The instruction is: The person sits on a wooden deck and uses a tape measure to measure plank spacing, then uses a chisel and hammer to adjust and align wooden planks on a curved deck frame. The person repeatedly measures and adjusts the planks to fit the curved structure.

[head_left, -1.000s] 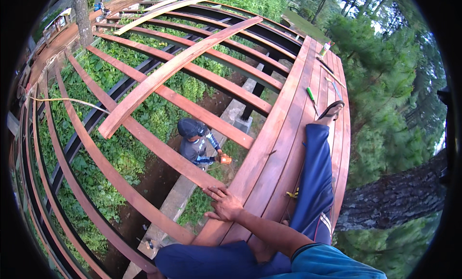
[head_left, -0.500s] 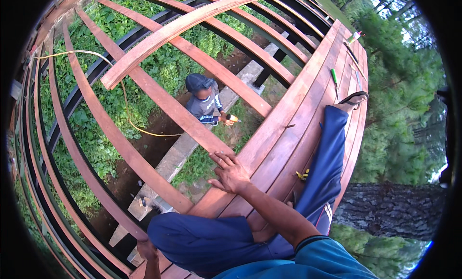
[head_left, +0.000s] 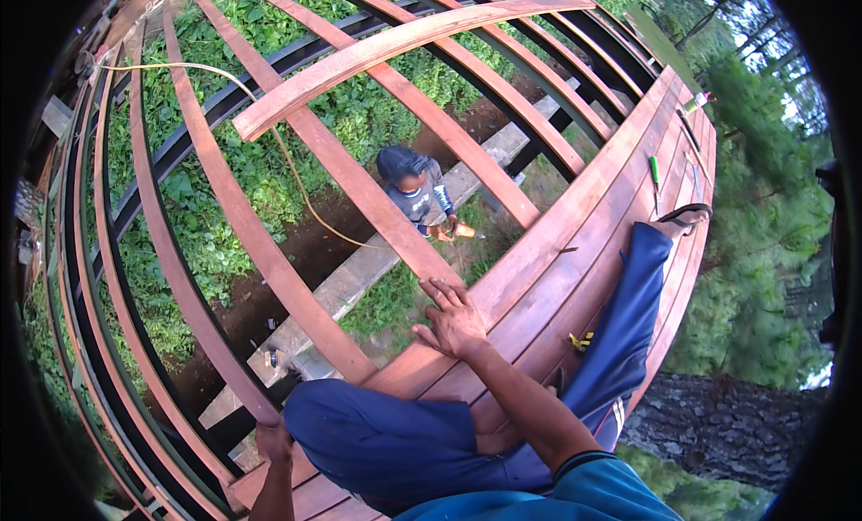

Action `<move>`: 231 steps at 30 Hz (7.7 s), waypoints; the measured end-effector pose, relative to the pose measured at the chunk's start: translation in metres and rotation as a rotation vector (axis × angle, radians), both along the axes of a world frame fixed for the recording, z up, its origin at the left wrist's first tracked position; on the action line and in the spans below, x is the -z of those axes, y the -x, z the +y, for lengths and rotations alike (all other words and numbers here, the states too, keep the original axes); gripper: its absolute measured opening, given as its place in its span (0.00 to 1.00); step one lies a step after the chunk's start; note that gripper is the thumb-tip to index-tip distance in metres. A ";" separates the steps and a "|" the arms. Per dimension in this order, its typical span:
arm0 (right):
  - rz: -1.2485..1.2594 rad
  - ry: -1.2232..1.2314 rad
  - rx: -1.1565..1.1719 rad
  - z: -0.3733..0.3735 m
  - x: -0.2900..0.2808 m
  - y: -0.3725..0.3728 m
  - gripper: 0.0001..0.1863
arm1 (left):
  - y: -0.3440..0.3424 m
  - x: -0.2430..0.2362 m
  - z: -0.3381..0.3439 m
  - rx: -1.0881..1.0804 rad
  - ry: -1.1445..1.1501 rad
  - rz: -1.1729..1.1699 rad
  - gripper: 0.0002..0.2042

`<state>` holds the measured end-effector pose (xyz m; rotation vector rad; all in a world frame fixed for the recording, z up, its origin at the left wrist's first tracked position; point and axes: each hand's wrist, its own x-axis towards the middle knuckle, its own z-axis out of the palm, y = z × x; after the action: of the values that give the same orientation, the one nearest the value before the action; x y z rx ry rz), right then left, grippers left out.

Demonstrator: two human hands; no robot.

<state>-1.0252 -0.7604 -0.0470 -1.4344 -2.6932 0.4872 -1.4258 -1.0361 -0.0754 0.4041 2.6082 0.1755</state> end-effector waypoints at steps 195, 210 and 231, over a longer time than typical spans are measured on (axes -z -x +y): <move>0.030 -0.149 0.010 -0.006 0.006 0.003 0.29 | -0.008 -0.026 0.011 0.053 -0.041 -0.058 0.39; 0.051 -0.059 0.010 -0.004 0.006 0.000 0.30 | 0.011 0.011 -0.010 -0.014 -0.039 -0.016 0.33; 0.296 -0.101 0.027 -0.023 0.027 -0.029 0.26 | 0.033 0.003 -0.010 0.178 0.133 0.150 0.38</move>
<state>-0.9964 -0.7832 -0.0740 -1.2592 -2.4269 0.5091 -1.4589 -1.0461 -0.0784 0.6191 2.6926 -0.0920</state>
